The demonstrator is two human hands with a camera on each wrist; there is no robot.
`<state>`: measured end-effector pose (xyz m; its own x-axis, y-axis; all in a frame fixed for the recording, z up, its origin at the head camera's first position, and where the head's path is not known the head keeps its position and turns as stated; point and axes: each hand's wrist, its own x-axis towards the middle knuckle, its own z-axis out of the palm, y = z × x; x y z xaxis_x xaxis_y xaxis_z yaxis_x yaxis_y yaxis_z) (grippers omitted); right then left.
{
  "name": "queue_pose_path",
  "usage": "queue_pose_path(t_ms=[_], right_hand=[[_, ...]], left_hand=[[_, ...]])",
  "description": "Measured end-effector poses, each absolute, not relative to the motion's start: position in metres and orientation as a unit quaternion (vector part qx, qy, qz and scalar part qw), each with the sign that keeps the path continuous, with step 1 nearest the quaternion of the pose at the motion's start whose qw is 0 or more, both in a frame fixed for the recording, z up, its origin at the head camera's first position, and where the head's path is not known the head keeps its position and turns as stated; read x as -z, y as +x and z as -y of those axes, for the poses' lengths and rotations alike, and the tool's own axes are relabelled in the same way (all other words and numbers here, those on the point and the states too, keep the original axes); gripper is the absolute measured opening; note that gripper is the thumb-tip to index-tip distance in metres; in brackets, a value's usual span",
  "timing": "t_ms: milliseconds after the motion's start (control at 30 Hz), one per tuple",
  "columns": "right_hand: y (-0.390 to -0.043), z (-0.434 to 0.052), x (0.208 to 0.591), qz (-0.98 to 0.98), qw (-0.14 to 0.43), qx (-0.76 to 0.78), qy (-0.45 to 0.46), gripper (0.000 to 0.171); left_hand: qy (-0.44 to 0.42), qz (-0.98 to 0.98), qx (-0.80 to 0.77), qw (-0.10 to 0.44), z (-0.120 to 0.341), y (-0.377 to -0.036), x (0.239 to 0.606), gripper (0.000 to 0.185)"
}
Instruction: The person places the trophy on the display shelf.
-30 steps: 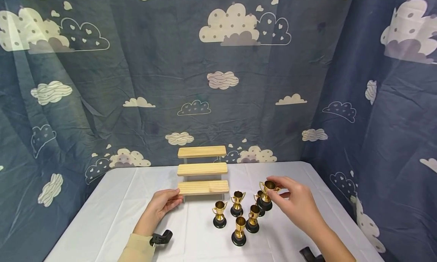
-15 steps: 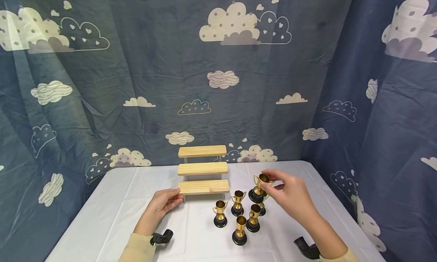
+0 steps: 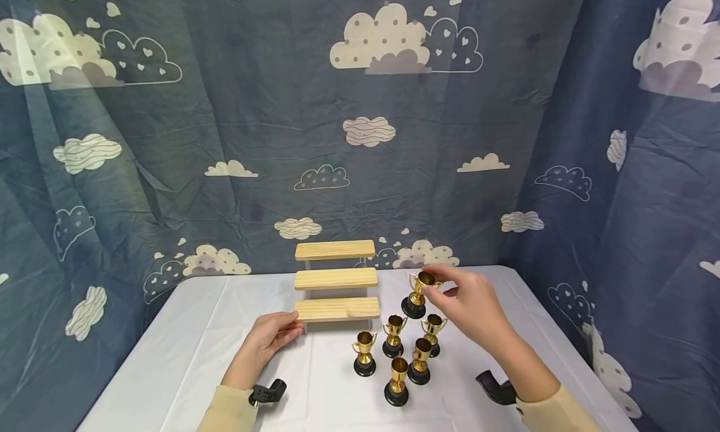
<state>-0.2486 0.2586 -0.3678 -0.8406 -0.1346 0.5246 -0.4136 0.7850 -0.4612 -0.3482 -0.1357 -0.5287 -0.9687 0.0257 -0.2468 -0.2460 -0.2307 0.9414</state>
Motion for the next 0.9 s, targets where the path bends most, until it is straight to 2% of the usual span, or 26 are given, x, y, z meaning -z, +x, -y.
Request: queue_pose_path(t_ms=[900], right_hand=[[-0.286, -0.233, 0.343, 0.905, 0.201, -0.316, 0.202, 0.030]], left_hand=[[-0.090, -0.605, -0.786, 0.088, 0.136, -0.348, 0.530, 0.032]])
